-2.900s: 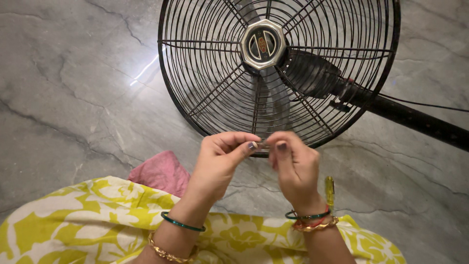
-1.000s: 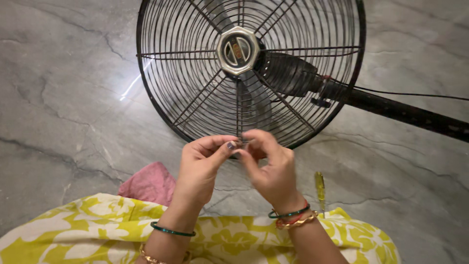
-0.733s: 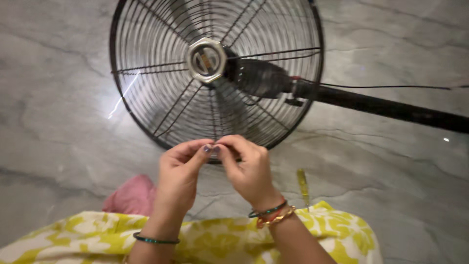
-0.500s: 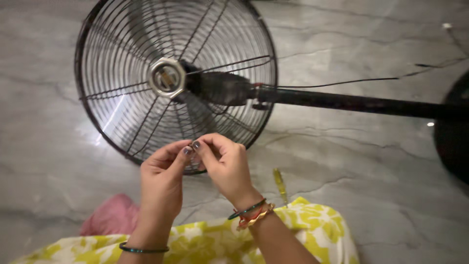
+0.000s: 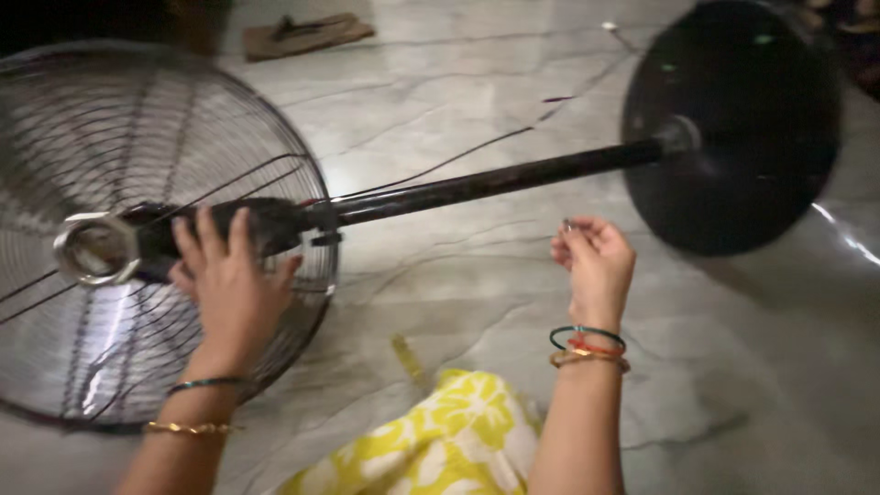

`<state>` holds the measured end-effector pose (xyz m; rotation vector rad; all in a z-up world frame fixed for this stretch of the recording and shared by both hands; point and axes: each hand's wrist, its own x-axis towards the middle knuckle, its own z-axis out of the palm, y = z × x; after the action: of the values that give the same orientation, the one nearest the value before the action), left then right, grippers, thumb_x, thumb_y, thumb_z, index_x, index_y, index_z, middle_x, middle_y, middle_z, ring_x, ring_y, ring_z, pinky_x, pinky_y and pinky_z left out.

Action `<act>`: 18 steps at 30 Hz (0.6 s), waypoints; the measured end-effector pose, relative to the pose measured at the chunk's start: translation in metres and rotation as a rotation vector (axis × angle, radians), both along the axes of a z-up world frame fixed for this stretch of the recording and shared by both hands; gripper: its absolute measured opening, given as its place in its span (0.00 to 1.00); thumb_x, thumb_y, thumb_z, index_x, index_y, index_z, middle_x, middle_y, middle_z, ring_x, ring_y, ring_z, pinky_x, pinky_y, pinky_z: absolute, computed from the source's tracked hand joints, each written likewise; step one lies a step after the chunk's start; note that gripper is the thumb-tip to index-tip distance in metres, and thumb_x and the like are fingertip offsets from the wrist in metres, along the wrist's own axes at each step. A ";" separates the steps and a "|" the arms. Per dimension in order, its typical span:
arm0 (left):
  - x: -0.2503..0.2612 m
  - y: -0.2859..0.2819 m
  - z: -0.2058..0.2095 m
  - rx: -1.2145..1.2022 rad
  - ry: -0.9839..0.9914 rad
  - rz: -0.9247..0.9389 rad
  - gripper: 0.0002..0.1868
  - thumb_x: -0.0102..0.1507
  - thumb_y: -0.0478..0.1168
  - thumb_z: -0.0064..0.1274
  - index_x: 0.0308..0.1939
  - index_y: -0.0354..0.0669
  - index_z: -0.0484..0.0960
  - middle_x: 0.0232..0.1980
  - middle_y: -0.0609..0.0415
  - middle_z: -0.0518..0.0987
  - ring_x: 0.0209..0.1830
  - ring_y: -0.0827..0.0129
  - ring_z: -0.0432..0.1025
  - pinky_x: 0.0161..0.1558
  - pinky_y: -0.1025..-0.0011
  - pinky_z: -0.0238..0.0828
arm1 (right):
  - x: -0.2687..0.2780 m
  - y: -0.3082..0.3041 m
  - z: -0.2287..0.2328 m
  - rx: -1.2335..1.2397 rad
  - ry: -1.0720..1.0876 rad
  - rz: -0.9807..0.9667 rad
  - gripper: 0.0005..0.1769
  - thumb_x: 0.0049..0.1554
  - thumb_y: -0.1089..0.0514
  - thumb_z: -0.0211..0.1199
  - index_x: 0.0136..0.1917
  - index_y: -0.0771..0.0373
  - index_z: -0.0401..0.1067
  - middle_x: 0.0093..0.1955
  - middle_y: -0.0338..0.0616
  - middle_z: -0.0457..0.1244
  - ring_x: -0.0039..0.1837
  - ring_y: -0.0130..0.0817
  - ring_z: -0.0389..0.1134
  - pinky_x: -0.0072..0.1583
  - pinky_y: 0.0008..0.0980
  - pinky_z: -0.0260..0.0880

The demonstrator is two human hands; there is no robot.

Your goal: The person uses a screwdriver to tighten screws on the front grill of a standing fan. They rotate the fan to access different screw locations and continue tightening throughout the clip.

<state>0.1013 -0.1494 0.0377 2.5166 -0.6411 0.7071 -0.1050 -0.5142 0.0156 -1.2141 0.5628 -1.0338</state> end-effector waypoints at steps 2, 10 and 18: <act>0.015 -0.004 -0.016 0.004 0.037 -0.019 0.51 0.57 0.60 0.59 0.77 0.37 0.60 0.81 0.30 0.48 0.80 0.33 0.33 0.63 0.22 0.32 | -0.004 -0.047 -0.066 0.094 0.026 -0.113 0.07 0.58 0.68 0.64 0.51 0.67 0.71 0.41 0.41 0.67 0.39 0.26 0.68 0.40 0.25 0.70; 0.026 0.003 -0.066 -0.015 0.003 0.043 0.47 0.63 0.61 0.46 0.81 0.40 0.58 0.87 0.36 0.48 0.87 0.40 0.31 0.73 0.24 0.25 | 0.037 -0.085 -0.293 0.112 0.514 -0.345 0.05 0.53 0.61 0.69 0.44 0.63 0.79 0.37 0.44 0.71 0.38 0.31 0.72 0.41 0.32 0.71; 0.026 0.005 -0.073 -0.041 -0.050 0.050 0.45 0.63 0.58 0.46 0.80 0.40 0.62 0.86 0.36 0.53 0.88 0.39 0.37 0.75 0.27 0.27 | 0.044 -0.042 -0.248 -0.095 0.779 -0.496 0.08 0.54 0.53 0.70 0.47 0.54 0.82 0.45 0.40 0.73 0.47 0.38 0.76 0.48 0.38 0.73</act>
<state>0.1268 -0.1444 -0.0358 2.4920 -0.5771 0.7956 -0.0608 -0.5561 -0.2324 -1.6019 1.4897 -0.9703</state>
